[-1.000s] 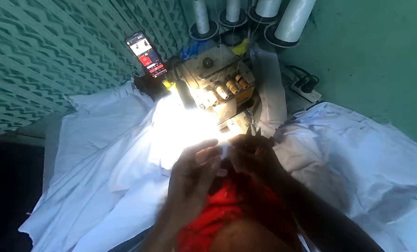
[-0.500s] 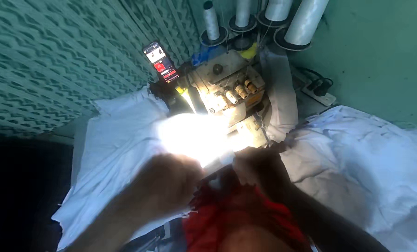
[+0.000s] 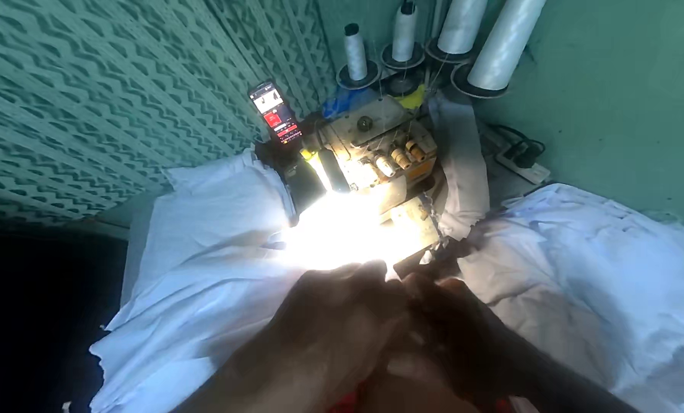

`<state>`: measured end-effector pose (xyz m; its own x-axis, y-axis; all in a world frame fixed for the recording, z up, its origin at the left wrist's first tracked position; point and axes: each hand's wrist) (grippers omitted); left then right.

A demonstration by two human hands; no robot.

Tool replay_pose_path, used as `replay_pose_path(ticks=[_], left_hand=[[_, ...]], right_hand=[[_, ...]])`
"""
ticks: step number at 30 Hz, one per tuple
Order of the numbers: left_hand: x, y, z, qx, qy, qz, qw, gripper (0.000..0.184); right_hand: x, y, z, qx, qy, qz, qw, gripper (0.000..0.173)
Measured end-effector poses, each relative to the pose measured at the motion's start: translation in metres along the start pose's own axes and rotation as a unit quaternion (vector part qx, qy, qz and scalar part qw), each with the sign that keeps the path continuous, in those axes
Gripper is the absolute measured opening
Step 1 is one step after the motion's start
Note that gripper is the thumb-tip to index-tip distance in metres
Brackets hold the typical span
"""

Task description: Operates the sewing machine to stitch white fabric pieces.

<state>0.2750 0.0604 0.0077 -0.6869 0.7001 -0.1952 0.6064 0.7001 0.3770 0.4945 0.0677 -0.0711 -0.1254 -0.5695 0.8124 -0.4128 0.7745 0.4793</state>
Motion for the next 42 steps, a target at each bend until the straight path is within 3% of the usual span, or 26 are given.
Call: replay_pose_path(ticks=[5, 8, 12, 14, 15, 16, 18, 19, 20, 23, 25, 28, 30, 31, 34, 35, 37, 39, 40, 42], left_hand=[[0.004, -0.001, 0.001, -0.019, -0.007, 0.022, 1.0, 0.033], [0.008, -0.003, 0.005, -0.009, 0.009, 0.013, 1.0, 0.035], [0.031, -0.018, 0.0, 0.02, -0.109, -0.042, 0.993, 0.037], [0.049, -0.029, -0.016, 0.0, -0.134, -0.08, 0.988, 0.032], [0.059, -0.034, -0.027, -0.009, -0.116, -0.1, 0.988, 0.031], [0.07, -0.039, -0.04, -0.012, -0.073, -0.113, 0.991, 0.033], [0.092, -0.049, -0.06, -0.001, 0.062, -0.115, 0.991, 0.041], [0.103, -0.051, -0.066, 0.004, 0.139, -0.103, 0.985, 0.045], [0.113, -0.051, -0.071, 0.011, 0.204, -0.094, 0.974, 0.048], [0.133, -0.046, -0.086, 0.032, 0.292, -0.087, 0.952, 0.055], [0.133, -0.048, -0.095, 0.035, 0.29, -0.1, 0.951, 0.055], [0.116, -0.062, -0.092, 0.037, 0.239, -0.122, 0.963, 0.05], [0.106, -0.075, -0.087, 0.038, 0.195, -0.132, 0.971, 0.048], [0.101, -0.081, -0.085, 0.034, 0.168, -0.137, 0.976, 0.046], [0.082, -0.084, -0.08, 0.034, 0.099, -0.119, 0.987, 0.041], [0.075, -0.08, -0.079, 0.041, 0.088, -0.106, 0.99, 0.041], [0.062, -0.066, -0.076, 0.052, 0.081, -0.076, 0.992, 0.041], [0.051, -0.05, -0.075, 0.065, 0.081, -0.051, 0.993, 0.04], [0.048, -0.044, -0.073, 0.073, 0.08, -0.043, 0.993, 0.039], [0.049, -0.035, -0.068, 0.072, 0.086, -0.041, 0.993, 0.038]], right_hand=[[0.015, 0.007, -0.007, 0.041, -0.057, 0.022, 0.997, 0.054], [0.008, 0.011, -0.003, 0.028, -0.07, -0.031, 0.997, 0.048], [-0.023, 0.016, 0.008, -0.024, 0.117, -0.004, 0.993, 0.034], [-0.058, 0.01, 0.018, -0.074, 0.124, 0.043, 0.989, 0.042], [-0.078, 0.004, 0.022, -0.053, 0.049, 0.065, 0.995, 0.046], [-0.094, 0.0, 0.027, 0.018, -0.042, 0.094, 0.995, 0.047], [-0.105, 0.013, 0.046, 0.28, -0.164, 0.136, 0.936, 0.049], [-0.101, 0.028, 0.065, 0.362, -0.185, 0.124, 0.905, 0.047], [-0.09, 0.047, 0.086, 0.375, -0.19, 0.102, 0.902, 0.044], [-0.043, 0.12, 0.141, 0.207, -0.139, 0.017, 0.968, 0.032], [-0.025, 0.147, 0.164, 0.178, -0.123, -0.013, 0.976, 0.037], [-0.047, 0.112, 0.165, 0.105, -0.129, -0.057, 0.984, 0.04], [-0.086, 0.08, 0.151, 0.15, -0.116, 0.001, 0.982, 0.033], [-0.103, 0.064, 0.138, 0.133, -0.095, 0.039, 0.986, 0.027], [-0.111, 0.047, 0.095, -0.138, -0.055, 0.033, 0.988, 0.019], [-0.101, 0.055, 0.083, -0.19, -0.042, 0.013, 0.981, 0.021], [-0.073, 0.078, 0.06, -0.149, -0.001, -0.027, 0.988, 0.022], [-0.049, 0.101, 0.049, -0.013, 0.023, -0.062, 0.998, 0.034], [-0.044, 0.109, 0.047, 0.047, 0.034, -0.073, 0.996, 0.032], [-0.048, 0.102, 0.043, 0.063, 0.044, -0.079, 0.994, 0.028]])
Point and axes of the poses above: each hand's wrist, its own y-axis towards the middle knuckle, its own z-axis out of the palm, x = y × z, and after that the axes turned 12 degrees about -x, right-handed
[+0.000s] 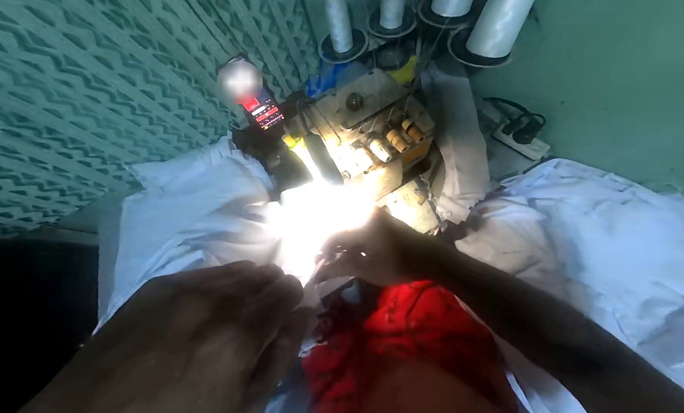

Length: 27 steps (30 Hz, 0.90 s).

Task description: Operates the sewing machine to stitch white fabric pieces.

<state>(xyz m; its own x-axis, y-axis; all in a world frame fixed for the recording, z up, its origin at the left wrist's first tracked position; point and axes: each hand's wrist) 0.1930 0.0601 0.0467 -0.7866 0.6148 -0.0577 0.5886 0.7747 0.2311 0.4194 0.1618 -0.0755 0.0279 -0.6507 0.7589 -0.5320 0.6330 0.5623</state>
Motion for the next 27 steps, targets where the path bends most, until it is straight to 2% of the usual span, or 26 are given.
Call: replay_pose_path(ticks=[3, 6, 9, 11, 12, 14, 15, 17, 19, 23, 25, 27], left_hand=[[0.028, 0.01, 0.027, -0.054, 0.034, -0.006, 0.998, 0.048], [0.076, 0.028, 0.059, -0.053, 0.046, 0.004, 0.998, 0.051], [0.124, 0.039, 0.073, -0.029, 0.041, 0.004, 0.999, 0.043], [0.142, 0.041, 0.061, -0.033, 0.032, 0.005, 0.999, 0.042], [0.143, 0.043, 0.049, -0.021, 0.02, -0.008, 1.0, 0.042], [0.123, 0.051, 0.021, 0.004, -0.032, -0.088, 0.996, 0.038], [0.108, 0.052, 0.014, -0.02, -0.072, -0.128, 0.989, 0.035], [0.091, 0.046, 0.018, -0.104, -0.153, -0.134, 0.974, 0.028], [0.083, 0.042, 0.022, -0.104, -0.194, -0.123, 0.968, 0.027], [0.071, 0.048, 0.033, 0.005, -0.113, -0.093, 0.989, 0.032], [0.066, 0.054, 0.044, 0.01, -0.075, -0.064, 0.995, 0.034], [0.063, 0.058, 0.061, -0.018, -0.048, -0.046, 0.998, 0.034]], right_hand=[[-0.018, -0.06, -0.001, -0.127, -0.005, 0.016, 0.992, 0.035], [-0.037, -0.115, 0.014, -0.195, -0.001, 0.067, 0.979, 0.034], [-0.051, -0.119, 0.025, -0.21, 0.011, 0.088, 0.974, 0.036], [-0.057, -0.101, 0.024, -0.207, 0.009, 0.084, 0.975, 0.038], [-0.06, -0.09, 0.023, -0.207, 0.012, 0.08, 0.975, 0.038], [-0.068, -0.071, 0.022, -0.209, 0.023, 0.082, 0.974, 0.036], [-0.072, -0.064, 0.022, -0.207, 0.03, 0.084, 0.974, 0.036], [-0.078, -0.053, 0.022, -0.201, 0.039, 0.09, 0.975, 0.034], [-0.083, -0.047, 0.021, -0.193, 0.05, 0.098, 0.975, 0.029], [-0.088, -0.043, 0.02, -0.188, 0.069, 0.118, 0.973, 0.023], [-0.09, -0.041, 0.02, -0.192, 0.069, 0.12, 0.972, 0.024], [-0.092, -0.041, 0.021, -0.194, 0.067, 0.121, 0.971, 0.023]])
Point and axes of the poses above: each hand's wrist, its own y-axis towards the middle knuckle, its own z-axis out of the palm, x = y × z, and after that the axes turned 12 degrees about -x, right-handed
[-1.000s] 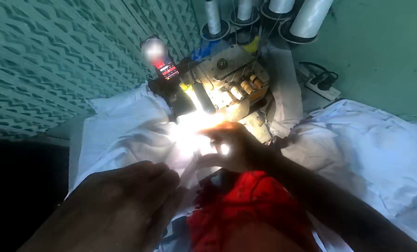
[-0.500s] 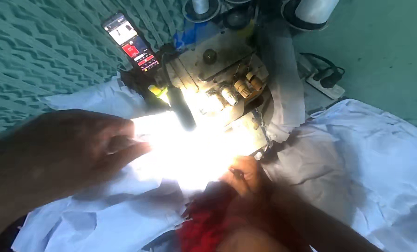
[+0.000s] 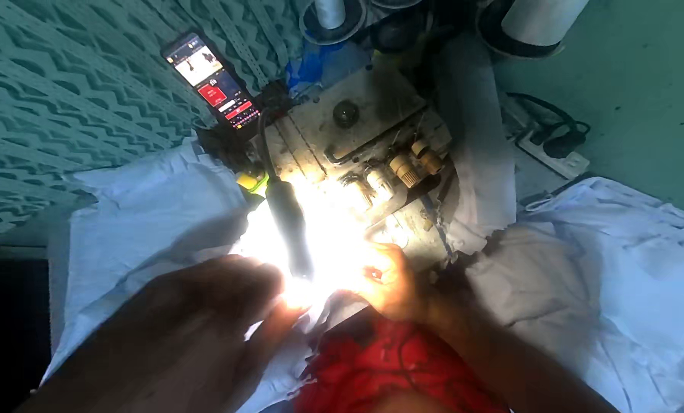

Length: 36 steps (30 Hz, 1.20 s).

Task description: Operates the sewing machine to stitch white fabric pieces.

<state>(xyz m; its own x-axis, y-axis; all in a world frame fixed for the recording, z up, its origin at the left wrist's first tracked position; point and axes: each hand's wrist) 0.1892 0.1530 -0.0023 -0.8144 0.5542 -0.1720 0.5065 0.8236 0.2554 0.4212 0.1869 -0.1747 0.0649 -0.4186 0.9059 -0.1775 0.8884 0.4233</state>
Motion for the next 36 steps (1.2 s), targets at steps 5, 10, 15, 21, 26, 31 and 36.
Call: replay_pose_path(ticks=[5, 10, 15, 21, 26, 31, 36], left_hand=[[-0.002, 0.013, 0.034, -0.031, 0.046, 0.013, 0.998, 0.048], [0.058, 0.025, 0.017, 0.048, 0.14, -0.056, 0.987, 0.031], [0.146, -0.001, -0.036, 0.05, 0.084, -0.125, 0.987, 0.051], [0.045, -0.091, -0.07, -0.059, 0.044, -0.055, 0.996, 0.032], [-0.035, -0.096, -0.08, 0.011, 0.053, -0.036, 0.998, 0.035], [-0.035, -0.063, -0.058, -0.067, 0.116, 0.002, 0.991, 0.039], [0.032, -0.008, -0.02, -0.019, 0.111, 0.023, 0.993, 0.051]], right_hand=[[0.0, 0.005, 0.003, -0.004, -0.009, -0.009, 1.0, 0.023], [0.007, 0.016, 0.009, -0.024, -0.041, 0.02, 0.999, 0.014], [0.009, 0.022, 0.012, -0.025, -0.086, 0.033, 0.995, 0.014], [0.027, 0.022, 0.021, -0.038, -0.148, -0.029, 0.988, 0.018], [0.079, 0.023, 0.04, 0.111, -0.011, -0.099, 0.989, 0.026], [0.08, -0.013, 0.001, 0.06, -0.045, -0.101, 0.992, 0.035], [0.034, -0.08, -0.032, -0.004, -0.064, -0.032, 0.997, 0.035]])
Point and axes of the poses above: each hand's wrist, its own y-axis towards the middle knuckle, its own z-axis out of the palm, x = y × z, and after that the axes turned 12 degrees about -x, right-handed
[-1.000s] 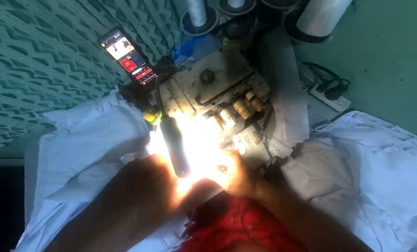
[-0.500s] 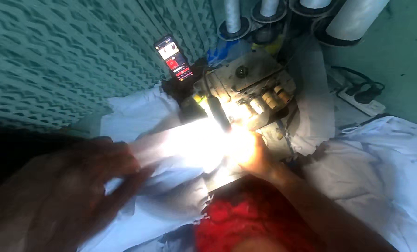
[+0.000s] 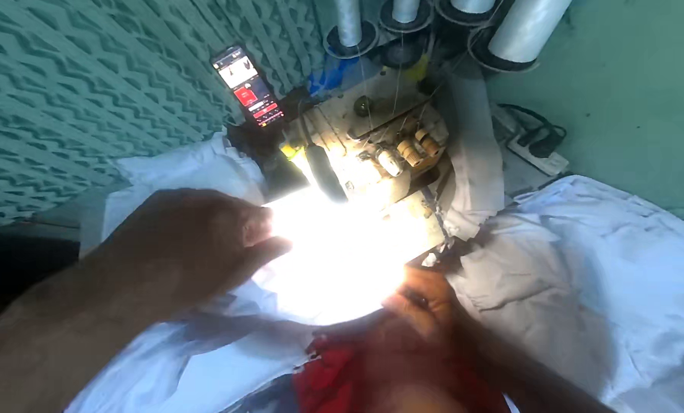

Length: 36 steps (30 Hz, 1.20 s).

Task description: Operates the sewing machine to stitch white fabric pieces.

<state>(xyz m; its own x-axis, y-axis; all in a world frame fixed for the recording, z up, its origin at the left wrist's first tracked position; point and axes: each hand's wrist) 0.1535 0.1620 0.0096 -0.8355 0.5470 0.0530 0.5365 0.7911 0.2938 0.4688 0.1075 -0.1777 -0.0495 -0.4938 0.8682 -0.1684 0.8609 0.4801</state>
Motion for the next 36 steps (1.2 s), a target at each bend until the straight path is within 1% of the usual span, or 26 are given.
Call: replay_pose_path(ticks=[2, 5, 7, 9, 10, 11, 12, 13, 16, 18, 21, 26, 27, 30, 33, 35, 36], left_hand=[[0.028, 0.009, 0.012, 0.043, -0.023, -0.014, 0.999, 0.047], [0.059, 0.017, 0.007, 0.035, -0.099, -0.015, 0.994, 0.038], [0.052, 0.02, -0.01, 0.004, -0.152, -0.06, 0.987, 0.031], [0.035, 0.017, -0.017, -0.068, -0.196, -0.112, 0.972, 0.03], [0.024, 0.015, -0.02, -0.084, -0.211, -0.135, 0.964, 0.031], [0.014, 0.016, -0.024, -0.084, -0.219, -0.156, 0.96, 0.031], [0.005, 0.017, -0.026, -0.074, -0.221, -0.164, 0.958, 0.032], [0.002, 0.016, -0.024, -0.072, -0.217, -0.156, 0.961, 0.032], [0.009, 0.007, -0.003, -0.057, -0.184, -0.099, 0.976, 0.031], [0.012, 0.004, 0.009, -0.053, -0.186, -0.069, 0.979, 0.029], [0.002, 0.011, 0.018, -0.049, -0.178, -0.054, 0.981, 0.024], [-0.013, 0.018, 0.038, -0.054, -0.133, -0.02, 0.989, 0.027], [-0.015, 0.018, 0.043, -0.051, -0.124, -0.021, 0.991, 0.027], [-0.026, 0.021, 0.058, -0.055, -0.075, -0.04, 0.995, 0.036], [-0.031, 0.017, 0.075, -0.075, -0.067, -0.069, 0.993, 0.044], [-0.026, 0.008, 0.092, -0.069, -0.085, -0.121, 0.987, 0.046], [-0.023, 0.003, 0.098, -0.059, -0.099, -0.159, 0.981, 0.047]], right_hand=[[-0.006, -0.004, 0.005, -0.002, 0.007, 0.016, 1.0, 0.035], [-0.007, 0.018, 0.016, -0.008, 0.012, 0.02, 1.0, 0.037], [-0.009, 0.035, 0.022, -0.012, 0.029, 0.023, 0.999, 0.037], [-0.014, 0.05, 0.027, -0.015, 0.044, 0.023, 0.999, 0.038], [-0.015, 0.056, 0.029, -0.014, 0.046, 0.026, 0.999, 0.038], [-0.014, 0.062, 0.029, -0.01, 0.042, 0.03, 0.999, 0.04], [-0.012, 0.068, 0.028, -0.003, 0.036, 0.039, 0.999, 0.041], [-0.011, 0.071, 0.027, 0.004, 0.033, 0.046, 0.998, 0.041], [-0.024, 0.071, 0.032, 0.0, 0.06, 0.033, 0.998, 0.036], [-0.029, 0.071, 0.033, -0.002, 0.066, 0.026, 0.997, 0.034], [-0.031, 0.072, 0.033, -0.001, 0.059, 0.03, 0.998, 0.028], [-0.029, 0.08, 0.033, 0.0, 0.042, 0.057, 0.997, 0.023], [-0.028, 0.082, 0.034, -0.002, 0.039, 0.061, 0.997, 0.023], [-0.027, 0.086, 0.038, -0.014, 0.023, 0.064, 0.998, 0.023], [-0.027, 0.089, 0.044, -0.019, 0.01, 0.059, 0.998, 0.02], [-0.026, 0.091, 0.046, -0.024, 0.011, 0.051, 0.998, 0.016], [-0.024, 0.091, 0.046, -0.025, 0.003, 0.05, 0.998, 0.014]])
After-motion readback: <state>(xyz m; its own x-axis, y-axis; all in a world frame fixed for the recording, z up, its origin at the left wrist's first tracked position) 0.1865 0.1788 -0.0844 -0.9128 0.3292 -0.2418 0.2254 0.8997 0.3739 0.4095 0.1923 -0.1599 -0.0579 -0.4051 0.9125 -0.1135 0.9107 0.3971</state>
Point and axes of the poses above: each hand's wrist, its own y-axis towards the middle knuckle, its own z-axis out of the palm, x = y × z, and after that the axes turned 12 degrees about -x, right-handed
